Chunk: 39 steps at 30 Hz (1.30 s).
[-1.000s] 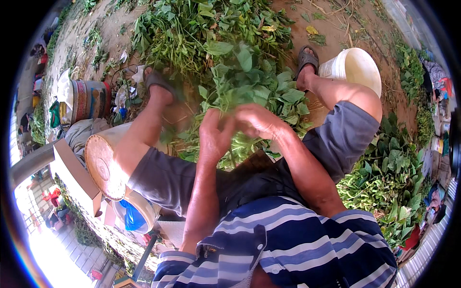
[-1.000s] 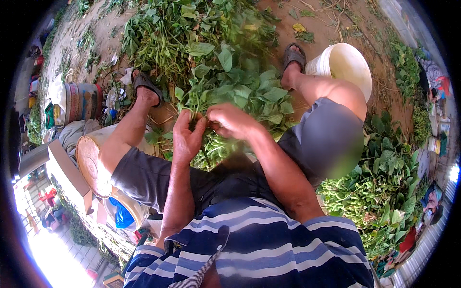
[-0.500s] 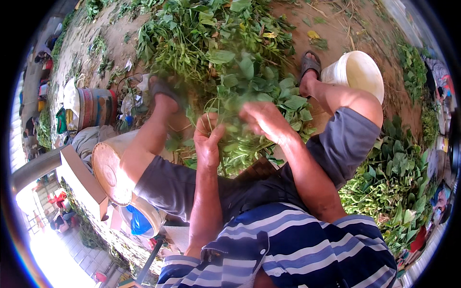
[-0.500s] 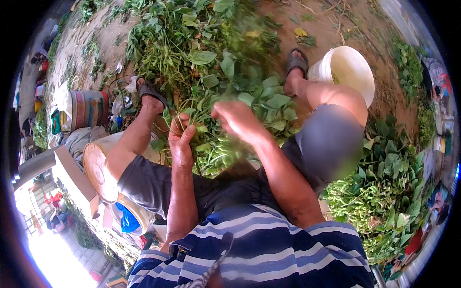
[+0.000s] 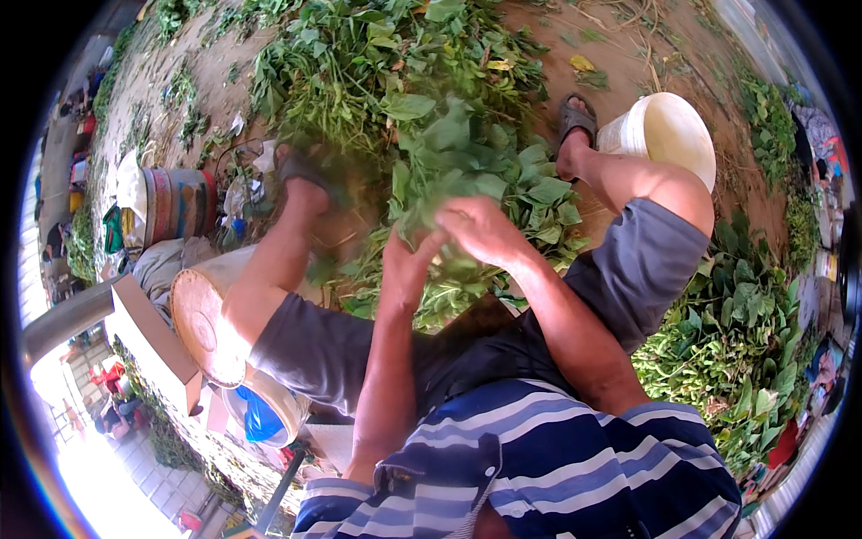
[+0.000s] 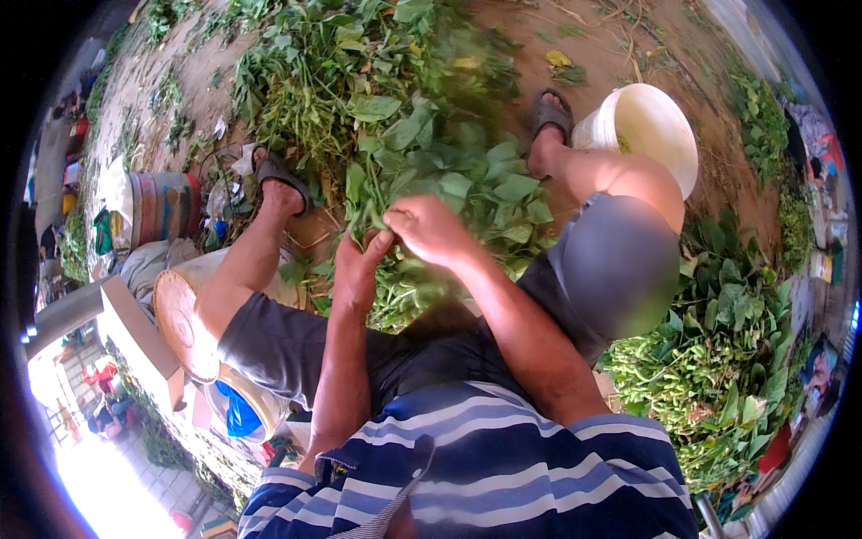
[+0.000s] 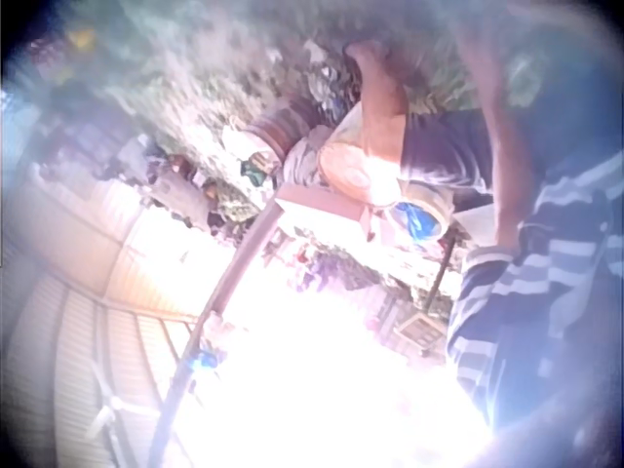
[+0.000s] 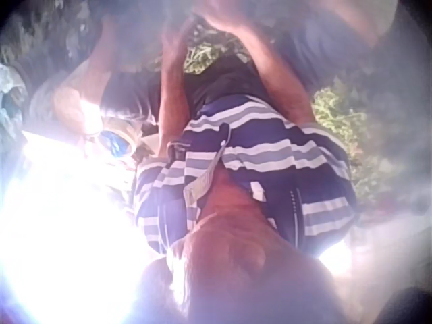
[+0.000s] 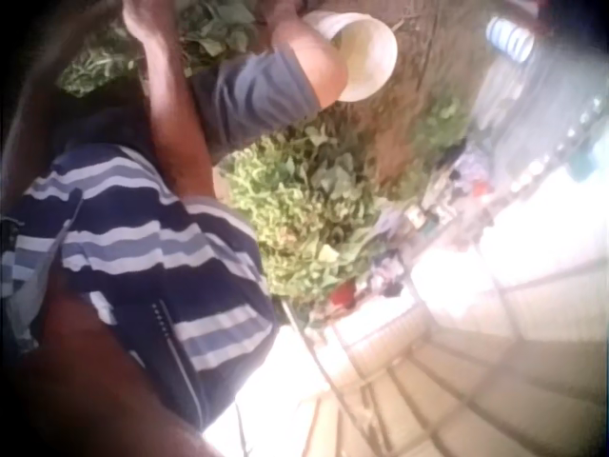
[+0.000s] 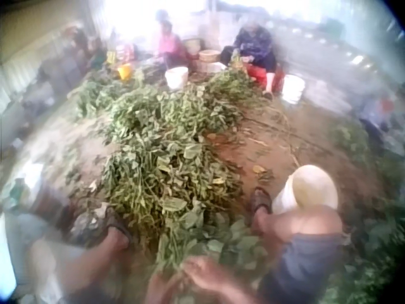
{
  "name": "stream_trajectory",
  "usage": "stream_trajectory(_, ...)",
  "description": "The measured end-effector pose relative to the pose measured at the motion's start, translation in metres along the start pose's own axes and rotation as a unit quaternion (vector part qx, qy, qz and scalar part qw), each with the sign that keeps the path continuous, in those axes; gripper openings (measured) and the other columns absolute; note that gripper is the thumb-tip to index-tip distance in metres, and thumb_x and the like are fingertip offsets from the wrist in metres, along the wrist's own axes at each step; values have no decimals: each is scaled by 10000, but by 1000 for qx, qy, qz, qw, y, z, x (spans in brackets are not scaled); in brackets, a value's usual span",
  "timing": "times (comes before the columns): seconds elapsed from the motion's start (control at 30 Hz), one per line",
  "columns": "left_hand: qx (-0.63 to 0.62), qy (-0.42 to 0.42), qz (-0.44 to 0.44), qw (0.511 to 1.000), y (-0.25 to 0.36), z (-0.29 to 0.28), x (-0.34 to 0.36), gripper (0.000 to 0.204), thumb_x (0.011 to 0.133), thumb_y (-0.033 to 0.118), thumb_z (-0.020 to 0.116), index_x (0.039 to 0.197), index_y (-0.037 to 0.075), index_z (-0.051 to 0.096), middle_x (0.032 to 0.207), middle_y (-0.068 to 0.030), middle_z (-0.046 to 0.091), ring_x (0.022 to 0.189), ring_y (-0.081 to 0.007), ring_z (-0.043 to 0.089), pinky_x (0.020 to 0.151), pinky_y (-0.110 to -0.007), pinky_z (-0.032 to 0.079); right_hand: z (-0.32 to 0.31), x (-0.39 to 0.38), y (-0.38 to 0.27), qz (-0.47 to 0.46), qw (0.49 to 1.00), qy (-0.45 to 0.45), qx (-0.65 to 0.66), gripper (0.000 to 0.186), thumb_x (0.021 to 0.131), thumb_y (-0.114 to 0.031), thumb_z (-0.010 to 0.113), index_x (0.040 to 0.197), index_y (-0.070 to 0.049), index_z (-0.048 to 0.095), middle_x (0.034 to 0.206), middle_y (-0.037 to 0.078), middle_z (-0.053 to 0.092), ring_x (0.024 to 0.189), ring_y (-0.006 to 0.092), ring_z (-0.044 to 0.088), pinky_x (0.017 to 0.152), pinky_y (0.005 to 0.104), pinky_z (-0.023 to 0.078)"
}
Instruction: The person sits on the ground and sorts through a large pile of green leafy vegetables. They pick up bunches of stems, remove leaves by hand, and place the separated leaves into a white bucket nearby.
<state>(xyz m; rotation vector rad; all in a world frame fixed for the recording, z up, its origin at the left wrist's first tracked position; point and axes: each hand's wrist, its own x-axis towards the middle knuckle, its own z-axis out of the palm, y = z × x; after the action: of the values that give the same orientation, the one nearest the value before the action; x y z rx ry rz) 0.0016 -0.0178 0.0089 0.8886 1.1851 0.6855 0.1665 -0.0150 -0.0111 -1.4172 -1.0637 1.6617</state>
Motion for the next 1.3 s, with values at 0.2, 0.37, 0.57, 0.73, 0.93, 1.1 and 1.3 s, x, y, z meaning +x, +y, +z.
stream_trajectory(0.2, -285, 30, -12, 958, -24, -3, 8, 320, 895, 68, 664, 1200, 15, 584, 1069, -75, 658, 914, -183, 635, 810, -312, 515, 17, 2, 1, 21, 996, 22, 84, 235, 941, -204, 551, 892, -3, 662, 707, -22, 559, 588, 45, 468, 482, 219, 349)
stream_trajectory(0.37, -189, 128, -13, 973, -17, -5, 11, 258, 877, 87, 695, 1118, 23, 628, 906, -26, 659, 714, -114, 584, 630, -254, 475, 14, 1, 1, -4, 999, 54, -6, 265, 948, -249, 570, 934, -3, 666, 713, -28, 563, 580, 38, 468, 485, 209, 353)
stream_trajectory(0.57, 15, 159, 67, 985, -15, -1, 9, 160, 853, 38, 674, 1012, 26, 670, 852, -25, 637, 682, -106, 566, 595, -256, 457, 8, 0, -9, 18, 999, 27, 30, 299, 956, -282, 576, 1007, -2, 670, 673, -30, 554, 552, 29, 458, 473, 210, 332)
stream_trajectory(0.73, 285, 156, 250, 912, -24, 1, 9, 229, 770, -46, 630, 976, 43, 680, 840, -89, 572, 724, -225, 612, 608, -328, 491, 7, 0, -13, 24, 1000, -1, -15, 303, 937, -277, 598, 992, 7, 689, 657, -21, 550, 551, 48, 466, 474, 228, 338)
stream_trajectory(0.93, 224, 134, 182, 948, -25, 1, 6, 210, 791, -41, 649, 985, 33, 675, 851, -41, 625, 708, -158, 587, 635, -287, 470, 6, 3, -3, 23, 997, -20, -77, 286, 919, -261, 608, 939, 12, 692, 679, 13, 584, 563, 81, 497, 490, 254, 372)
stream_trajectory(1.1, -102, 89, -27, 990, -6, 1, 3, 136, 826, -2, 686, 959, 21, 667, 796, -4, 645, 661, -94, 560, 592, -248, 438, -2, 3, -9, 76, 997, -8, -30, 305, 903, -284, 616, 932, 10, 693, 664, 15, 575, 556, 80, 498, 485, 252, 361)
stream_trajectory(1.3, -30, 92, -39, 995, -11, -2, 4, 119, 839, 30, 702, 954, 16, 675, 810, -7, 658, 621, -75, 549, 533, -237, 424, 6, 0, -23, 48, 998, 1, -38, 285, 890, -277, 626, 884, 3, 683, 625, -4, 548, 497, 69, 455, 445, 251, 318)
